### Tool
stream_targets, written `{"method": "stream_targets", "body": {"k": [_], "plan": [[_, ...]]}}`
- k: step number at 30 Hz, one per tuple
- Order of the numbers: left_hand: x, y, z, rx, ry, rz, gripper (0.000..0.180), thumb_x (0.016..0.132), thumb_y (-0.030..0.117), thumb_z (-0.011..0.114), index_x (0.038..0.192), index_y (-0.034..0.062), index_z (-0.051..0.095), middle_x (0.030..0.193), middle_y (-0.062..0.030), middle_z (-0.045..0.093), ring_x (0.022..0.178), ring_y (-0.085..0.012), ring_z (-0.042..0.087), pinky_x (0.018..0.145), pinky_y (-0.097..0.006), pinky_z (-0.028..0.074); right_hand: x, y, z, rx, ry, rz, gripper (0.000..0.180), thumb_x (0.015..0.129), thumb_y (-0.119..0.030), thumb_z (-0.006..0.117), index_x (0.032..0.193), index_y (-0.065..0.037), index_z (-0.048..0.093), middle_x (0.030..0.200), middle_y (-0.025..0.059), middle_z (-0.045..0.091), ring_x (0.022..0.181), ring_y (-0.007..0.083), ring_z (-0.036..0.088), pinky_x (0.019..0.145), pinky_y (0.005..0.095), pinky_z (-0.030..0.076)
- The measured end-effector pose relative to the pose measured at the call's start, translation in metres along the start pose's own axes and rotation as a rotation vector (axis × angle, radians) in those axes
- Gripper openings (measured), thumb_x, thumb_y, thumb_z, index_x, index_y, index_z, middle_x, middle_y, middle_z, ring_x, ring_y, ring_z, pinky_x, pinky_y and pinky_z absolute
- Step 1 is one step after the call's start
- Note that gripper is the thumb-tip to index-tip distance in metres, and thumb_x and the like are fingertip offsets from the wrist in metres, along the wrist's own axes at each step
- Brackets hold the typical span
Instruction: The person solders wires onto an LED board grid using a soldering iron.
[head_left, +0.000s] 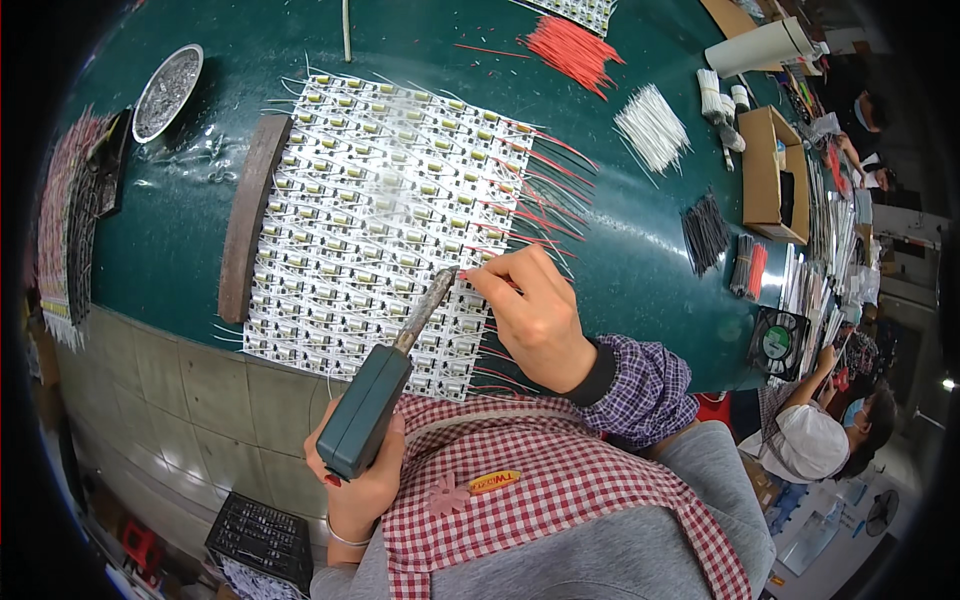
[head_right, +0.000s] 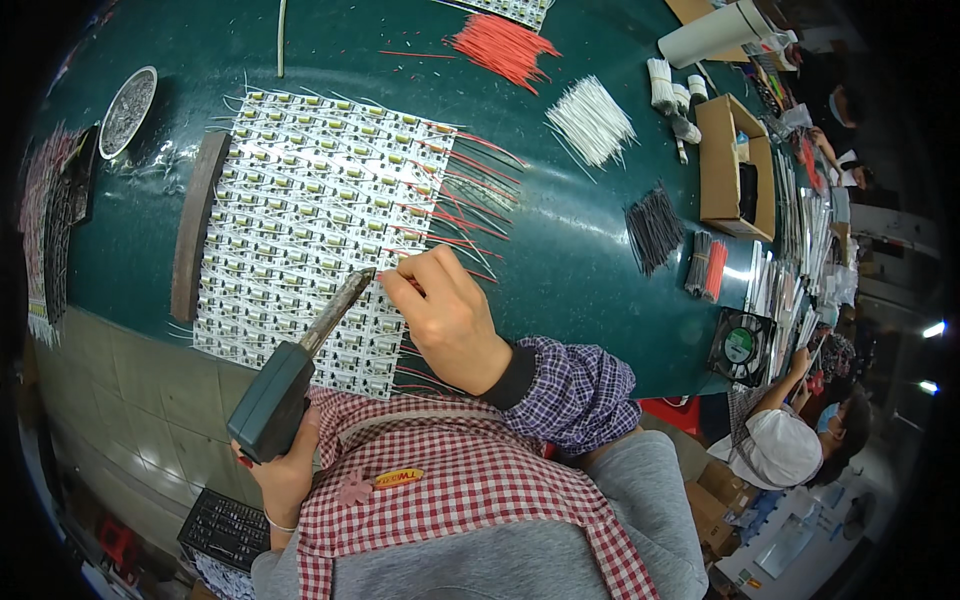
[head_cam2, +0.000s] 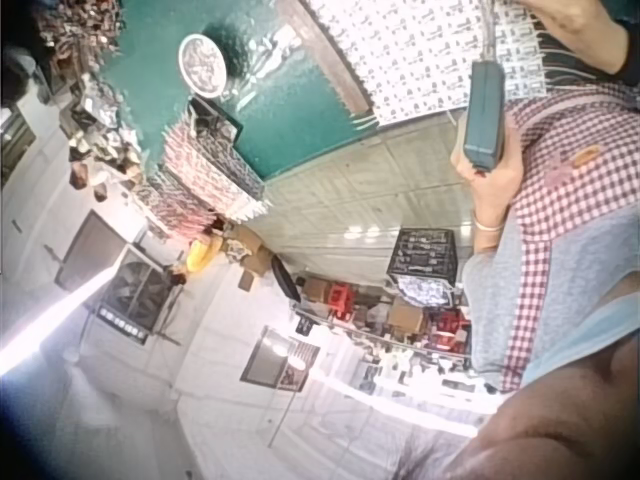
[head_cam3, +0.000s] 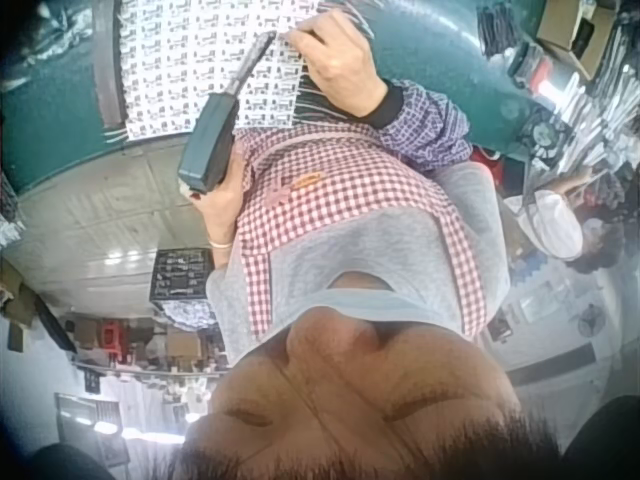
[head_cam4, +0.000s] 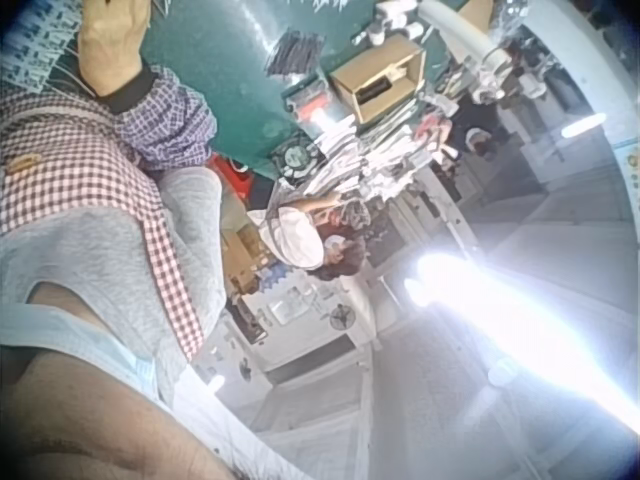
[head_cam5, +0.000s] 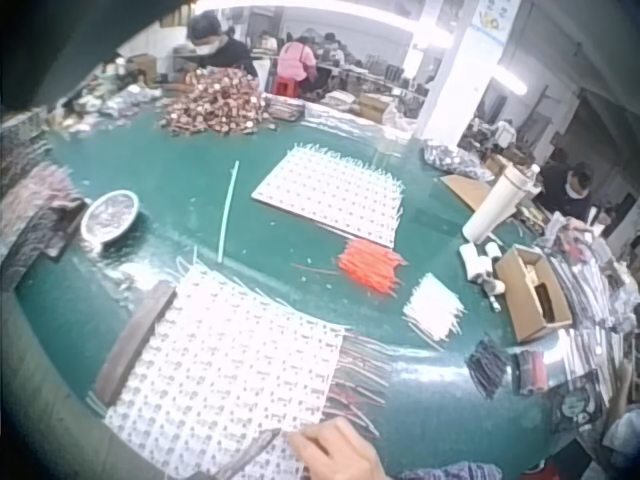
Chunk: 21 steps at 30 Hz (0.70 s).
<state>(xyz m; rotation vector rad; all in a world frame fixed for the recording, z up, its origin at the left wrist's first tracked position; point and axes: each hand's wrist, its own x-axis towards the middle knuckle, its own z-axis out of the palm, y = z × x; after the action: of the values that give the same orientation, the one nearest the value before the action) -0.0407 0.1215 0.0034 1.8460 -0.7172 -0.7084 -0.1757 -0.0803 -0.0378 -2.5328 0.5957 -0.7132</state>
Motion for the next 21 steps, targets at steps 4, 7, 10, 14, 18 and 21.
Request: {"method": "stream_targets", "body": {"k": [4,7,10,14,18,21], "plan": [[0.000,-0.004,0.000,0.024,-0.037,0.022,0.015,0.079,-0.003,0.072,0.093,-0.0067,0.068,0.084,-0.0092,0.065,0.067,-0.0133,0.061,0.057,-0.026,0.047,0.000,0.000,0.000,-0.017,-0.004,-0.004,0.032,0.069,0.009,0.065,0.101,0.004,0.066,0.092,0.0111,0.059,0.083,0.0253,0.056,0.067,0.0325,0.051],[-0.001,-0.003,0.000,0.026,-0.042,0.020,0.015,0.079,-0.004,0.072,0.093,-0.0063,0.068,0.085,-0.0091,0.064,0.067,-0.0135,0.061,0.057,-0.026,0.047,0.000,-0.001,0.000,-0.028,-0.009,-0.012,0.032,0.070,0.008,0.065,0.101,0.005,0.066,0.092,0.0113,0.059,0.084,0.0255,0.056,0.069,0.0326,0.051],[0.000,-0.001,0.000,0.046,-0.050,0.021,0.014,0.079,-0.004,0.071,0.092,-0.0059,0.068,0.084,-0.0086,0.064,0.065,-0.0135,0.060,0.056,-0.027,0.046,0.000,-0.002,0.000,-0.042,-0.017,-0.007,0.031,0.070,0.007,0.066,0.101,0.005,0.066,0.093,0.0114,0.059,0.085,0.0258,0.057,0.070,0.0330,0.051],[0.001,0.003,-0.001,0.097,-0.076,0.044,0.013,0.079,-0.003,0.070,0.092,-0.0059,0.068,0.082,-0.0080,0.063,0.064,-0.0130,0.059,0.055,-0.026,0.045,0.000,-0.004,0.001,-0.050,-0.013,-0.008,0.030,0.071,0.006,0.066,0.101,0.005,0.066,0.093,0.0114,0.059,0.085,0.0260,0.057,0.071,0.0333,0.051],[-0.010,-0.009,0.000,0.024,-0.011,-0.025,0.014,0.078,-0.001,0.072,0.091,-0.0051,0.068,0.083,-0.0088,0.064,0.063,-0.0148,0.060,0.055,-0.028,0.045,0.002,-0.006,0.003,-0.023,0.053,0.013,0.034,0.066,0.015,0.066,0.098,0.004,0.068,0.089,0.0113,0.062,0.078,0.0256,0.058,0.064,0.0343,0.050],[-0.017,-0.020,0.002,0.096,0.111,0.040,0.015,0.077,0.002,0.075,0.091,-0.0037,0.070,0.082,-0.0096,0.066,0.061,-0.0179,0.061,0.056,-0.029,0.047,0.002,-0.006,0.003,-0.024,0.060,0.013,0.034,0.066,0.014,0.065,0.098,0.004,0.068,0.088,0.0111,0.061,0.078,0.0257,0.058,0.064,0.0344,0.050]]}}
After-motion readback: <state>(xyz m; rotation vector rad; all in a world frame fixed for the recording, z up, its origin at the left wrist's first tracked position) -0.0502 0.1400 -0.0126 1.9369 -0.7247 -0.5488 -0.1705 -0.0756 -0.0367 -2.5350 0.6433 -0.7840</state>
